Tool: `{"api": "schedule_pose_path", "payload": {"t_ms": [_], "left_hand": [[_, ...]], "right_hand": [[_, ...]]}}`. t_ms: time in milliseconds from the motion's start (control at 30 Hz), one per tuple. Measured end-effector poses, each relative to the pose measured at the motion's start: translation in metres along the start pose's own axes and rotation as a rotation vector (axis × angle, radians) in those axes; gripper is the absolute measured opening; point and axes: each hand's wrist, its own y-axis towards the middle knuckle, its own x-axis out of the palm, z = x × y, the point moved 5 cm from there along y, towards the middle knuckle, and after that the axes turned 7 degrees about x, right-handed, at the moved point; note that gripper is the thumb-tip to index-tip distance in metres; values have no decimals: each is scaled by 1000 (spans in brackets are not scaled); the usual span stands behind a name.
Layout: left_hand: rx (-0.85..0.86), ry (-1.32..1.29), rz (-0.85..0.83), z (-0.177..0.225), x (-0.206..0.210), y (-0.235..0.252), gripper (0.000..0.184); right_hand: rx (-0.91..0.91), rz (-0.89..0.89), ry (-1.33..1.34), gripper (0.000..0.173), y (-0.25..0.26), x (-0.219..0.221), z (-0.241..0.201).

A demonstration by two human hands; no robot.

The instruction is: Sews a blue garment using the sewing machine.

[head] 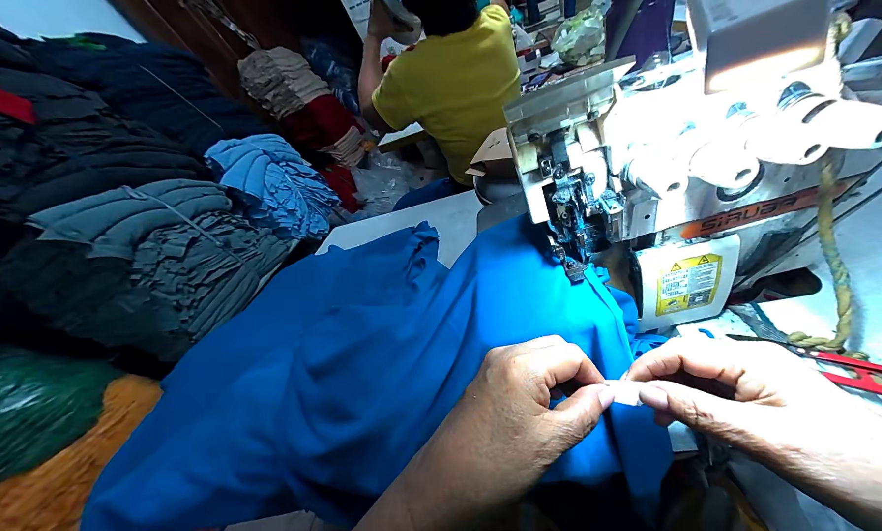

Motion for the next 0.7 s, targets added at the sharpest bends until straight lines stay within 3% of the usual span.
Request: {"api": "schedule_pose_path", "payload": {"t_ms": [133,233,367,500,700], "left_hand": [[16,-18,22,3,1,1,19],[-21,-38,6,3,3,2,20],[-174,-187,-20,2,3,3,17],[-349,-429,-35,0,6,6,14],[-402,-657,-41,-4,11,8,19]], "right_hand": [[-56,24,-51,18,-1,0,-4],[-196,94,-97,17,-2,0,-6],[-503,174,-255,20,-5,0,-10],[-651,232,-427,18,-7,2,-9],[-716,340,-462,14,-7,-1,-7]]}}
